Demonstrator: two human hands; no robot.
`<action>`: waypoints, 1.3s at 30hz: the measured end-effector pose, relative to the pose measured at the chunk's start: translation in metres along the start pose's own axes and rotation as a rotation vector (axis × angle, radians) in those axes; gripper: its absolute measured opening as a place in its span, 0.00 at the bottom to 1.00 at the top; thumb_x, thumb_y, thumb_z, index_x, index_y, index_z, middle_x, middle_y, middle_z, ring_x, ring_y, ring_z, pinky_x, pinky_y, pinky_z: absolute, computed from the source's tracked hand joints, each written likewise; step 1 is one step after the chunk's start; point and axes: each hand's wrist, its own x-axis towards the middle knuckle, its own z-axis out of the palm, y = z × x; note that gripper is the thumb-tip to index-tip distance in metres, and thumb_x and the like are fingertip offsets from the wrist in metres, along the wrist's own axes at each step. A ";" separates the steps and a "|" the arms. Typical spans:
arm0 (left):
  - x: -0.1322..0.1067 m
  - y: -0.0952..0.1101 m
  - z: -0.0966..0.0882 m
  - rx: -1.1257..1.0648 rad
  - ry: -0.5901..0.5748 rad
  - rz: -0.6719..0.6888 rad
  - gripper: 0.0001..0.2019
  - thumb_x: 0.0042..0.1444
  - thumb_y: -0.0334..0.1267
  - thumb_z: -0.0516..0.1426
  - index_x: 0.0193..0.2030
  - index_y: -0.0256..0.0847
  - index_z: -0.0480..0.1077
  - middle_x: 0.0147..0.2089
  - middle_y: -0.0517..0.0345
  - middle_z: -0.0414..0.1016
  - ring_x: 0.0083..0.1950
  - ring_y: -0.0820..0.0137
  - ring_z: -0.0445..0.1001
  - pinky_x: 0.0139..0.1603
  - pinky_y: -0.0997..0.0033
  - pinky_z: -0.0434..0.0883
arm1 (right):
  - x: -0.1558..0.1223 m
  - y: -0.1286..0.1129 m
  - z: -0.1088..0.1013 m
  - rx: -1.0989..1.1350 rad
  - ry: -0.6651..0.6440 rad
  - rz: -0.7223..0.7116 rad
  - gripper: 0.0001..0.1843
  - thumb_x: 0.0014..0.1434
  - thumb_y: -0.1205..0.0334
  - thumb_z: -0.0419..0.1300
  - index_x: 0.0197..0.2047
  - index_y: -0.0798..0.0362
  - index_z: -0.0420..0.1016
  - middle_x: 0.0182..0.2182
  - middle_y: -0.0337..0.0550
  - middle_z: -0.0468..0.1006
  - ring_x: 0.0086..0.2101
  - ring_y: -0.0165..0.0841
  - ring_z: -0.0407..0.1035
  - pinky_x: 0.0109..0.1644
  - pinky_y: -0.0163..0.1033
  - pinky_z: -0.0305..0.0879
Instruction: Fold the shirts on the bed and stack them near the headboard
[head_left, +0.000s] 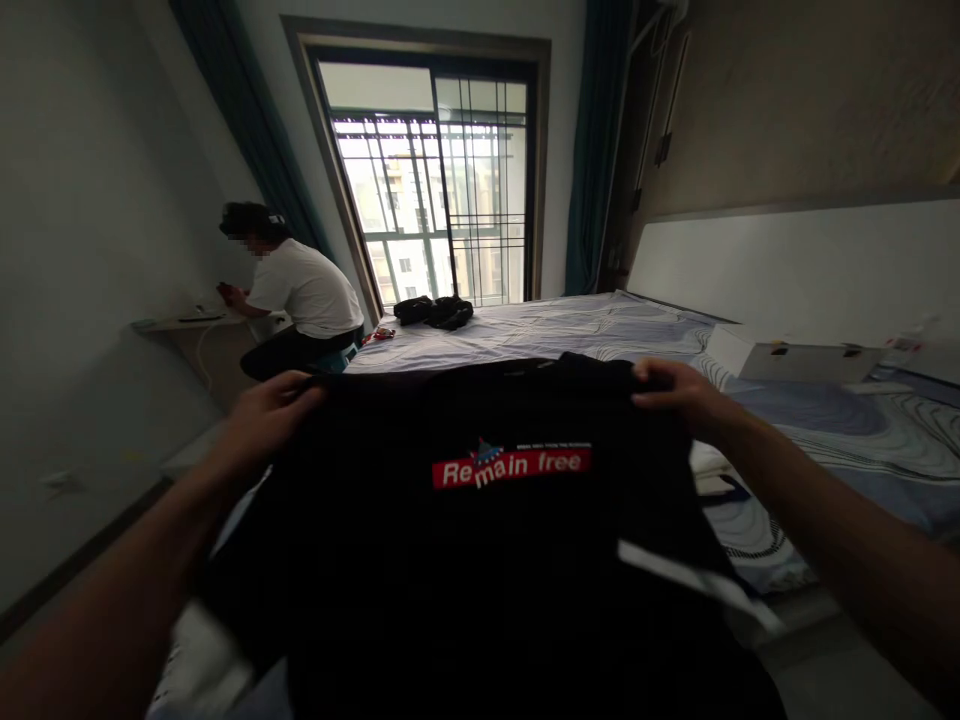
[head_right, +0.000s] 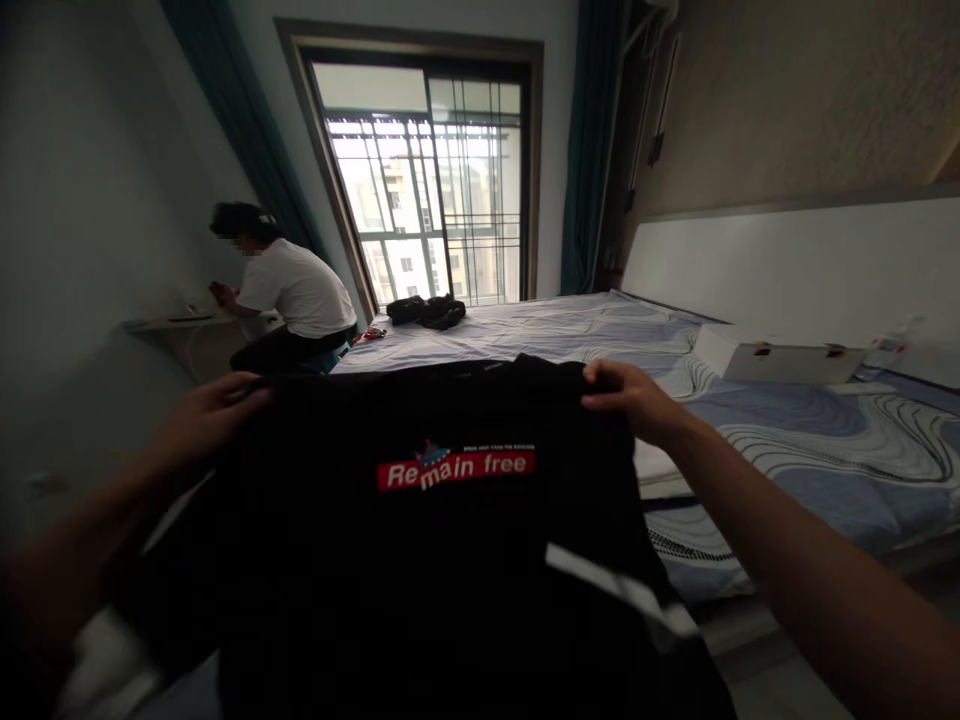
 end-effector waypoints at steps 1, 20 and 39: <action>0.011 0.013 0.013 0.017 -0.085 -0.004 0.26 0.65 0.50 0.52 0.64 0.38 0.63 0.52 0.54 0.78 0.47 0.65 0.77 0.48 0.63 0.75 | 0.036 0.004 0.012 -0.256 -0.007 -0.010 0.14 0.59 0.54 0.60 0.45 0.53 0.77 0.38 0.49 0.79 0.34 0.37 0.72 0.40 0.44 0.67; -0.106 -0.032 0.250 0.409 -0.450 0.282 0.30 0.67 0.56 0.41 0.74 0.58 0.49 0.78 0.63 0.42 0.78 0.54 0.40 0.73 0.37 0.47 | 0.005 0.238 0.128 -1.141 0.086 0.047 0.31 0.64 0.61 0.50 0.69 0.62 0.61 0.69 0.61 0.58 0.68 0.50 0.51 0.71 0.59 0.42; 0.033 -0.012 0.300 0.371 -0.204 0.117 0.20 0.65 0.46 0.47 0.52 0.39 0.75 0.47 0.43 0.80 0.52 0.53 0.75 0.55 0.51 0.69 | 0.171 0.239 0.170 -1.050 0.045 0.088 0.16 0.70 0.58 0.48 0.51 0.54 0.74 0.48 0.54 0.78 0.48 0.42 0.72 0.51 0.42 0.61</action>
